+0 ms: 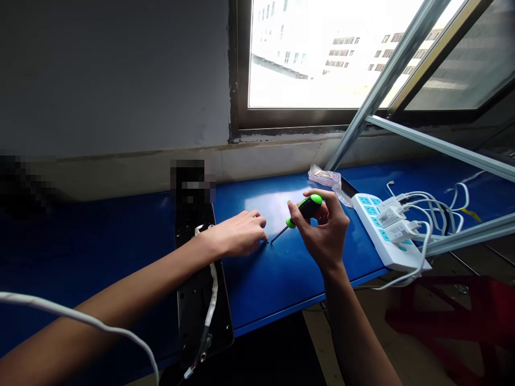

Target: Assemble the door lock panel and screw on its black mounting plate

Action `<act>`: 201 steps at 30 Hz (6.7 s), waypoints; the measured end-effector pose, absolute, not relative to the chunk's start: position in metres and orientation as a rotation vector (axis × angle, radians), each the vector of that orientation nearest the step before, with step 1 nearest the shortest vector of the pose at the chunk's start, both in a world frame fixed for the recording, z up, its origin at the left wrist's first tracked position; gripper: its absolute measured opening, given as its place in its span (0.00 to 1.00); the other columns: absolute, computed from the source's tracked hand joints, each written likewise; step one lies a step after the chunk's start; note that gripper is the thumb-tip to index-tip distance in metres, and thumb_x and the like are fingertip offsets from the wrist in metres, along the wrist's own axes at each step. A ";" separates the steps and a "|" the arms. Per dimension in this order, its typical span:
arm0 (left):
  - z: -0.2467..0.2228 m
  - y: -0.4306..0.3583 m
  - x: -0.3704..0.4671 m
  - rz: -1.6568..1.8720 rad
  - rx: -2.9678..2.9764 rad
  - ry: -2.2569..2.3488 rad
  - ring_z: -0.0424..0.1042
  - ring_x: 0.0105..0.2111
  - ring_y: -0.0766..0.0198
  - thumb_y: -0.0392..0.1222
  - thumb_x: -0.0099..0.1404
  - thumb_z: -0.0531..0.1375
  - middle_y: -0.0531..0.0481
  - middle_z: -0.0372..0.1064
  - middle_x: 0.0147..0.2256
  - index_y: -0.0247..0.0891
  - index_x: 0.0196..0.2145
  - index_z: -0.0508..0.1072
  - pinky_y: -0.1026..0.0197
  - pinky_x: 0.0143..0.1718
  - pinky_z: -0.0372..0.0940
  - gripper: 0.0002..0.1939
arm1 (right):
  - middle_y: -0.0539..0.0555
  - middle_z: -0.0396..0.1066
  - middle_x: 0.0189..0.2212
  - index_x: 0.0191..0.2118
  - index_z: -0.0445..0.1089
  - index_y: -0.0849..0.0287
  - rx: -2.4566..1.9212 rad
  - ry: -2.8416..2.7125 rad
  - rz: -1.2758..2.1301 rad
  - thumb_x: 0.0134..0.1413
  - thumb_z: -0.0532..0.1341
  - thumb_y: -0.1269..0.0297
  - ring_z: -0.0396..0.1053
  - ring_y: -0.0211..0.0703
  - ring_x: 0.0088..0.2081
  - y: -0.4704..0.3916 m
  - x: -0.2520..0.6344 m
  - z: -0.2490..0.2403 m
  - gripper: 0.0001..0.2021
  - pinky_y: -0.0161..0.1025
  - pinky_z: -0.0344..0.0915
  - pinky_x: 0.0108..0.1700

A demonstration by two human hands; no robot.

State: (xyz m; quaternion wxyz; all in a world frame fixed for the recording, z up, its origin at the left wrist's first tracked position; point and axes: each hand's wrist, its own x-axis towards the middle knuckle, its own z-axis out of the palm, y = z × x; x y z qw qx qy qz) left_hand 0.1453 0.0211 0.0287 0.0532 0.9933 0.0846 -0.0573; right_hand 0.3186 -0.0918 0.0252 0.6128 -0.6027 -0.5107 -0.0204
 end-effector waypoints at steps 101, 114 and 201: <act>0.034 0.047 0.020 0.884 2.617 0.835 0.52 0.71 0.42 0.41 0.74 0.63 0.43 0.69 0.63 0.43 0.61 0.74 0.36 0.67 0.64 0.19 | 0.49 0.81 0.40 0.59 0.71 0.49 -0.692 -1.808 0.020 0.49 0.75 0.76 0.81 0.45 0.38 0.019 0.241 0.117 0.32 0.43 0.82 0.38; 0.033 0.046 0.022 0.880 2.579 0.873 0.53 0.71 0.42 0.41 0.73 0.63 0.44 0.69 0.64 0.43 0.58 0.75 0.35 0.68 0.64 0.17 | 0.50 0.82 0.40 0.59 0.72 0.50 -0.699 -1.830 -0.068 0.48 0.76 0.77 0.81 0.44 0.35 0.020 0.237 0.118 0.33 0.41 0.81 0.35; 0.033 0.050 0.022 0.870 2.281 1.084 0.47 0.75 0.36 0.54 0.64 0.71 0.48 0.37 0.77 0.47 0.56 0.79 0.34 0.72 0.54 0.25 | 0.51 0.78 0.46 0.58 0.75 0.43 -0.795 -1.776 0.006 0.61 0.69 0.69 0.78 0.43 0.43 0.016 0.237 0.123 0.21 0.43 0.82 0.42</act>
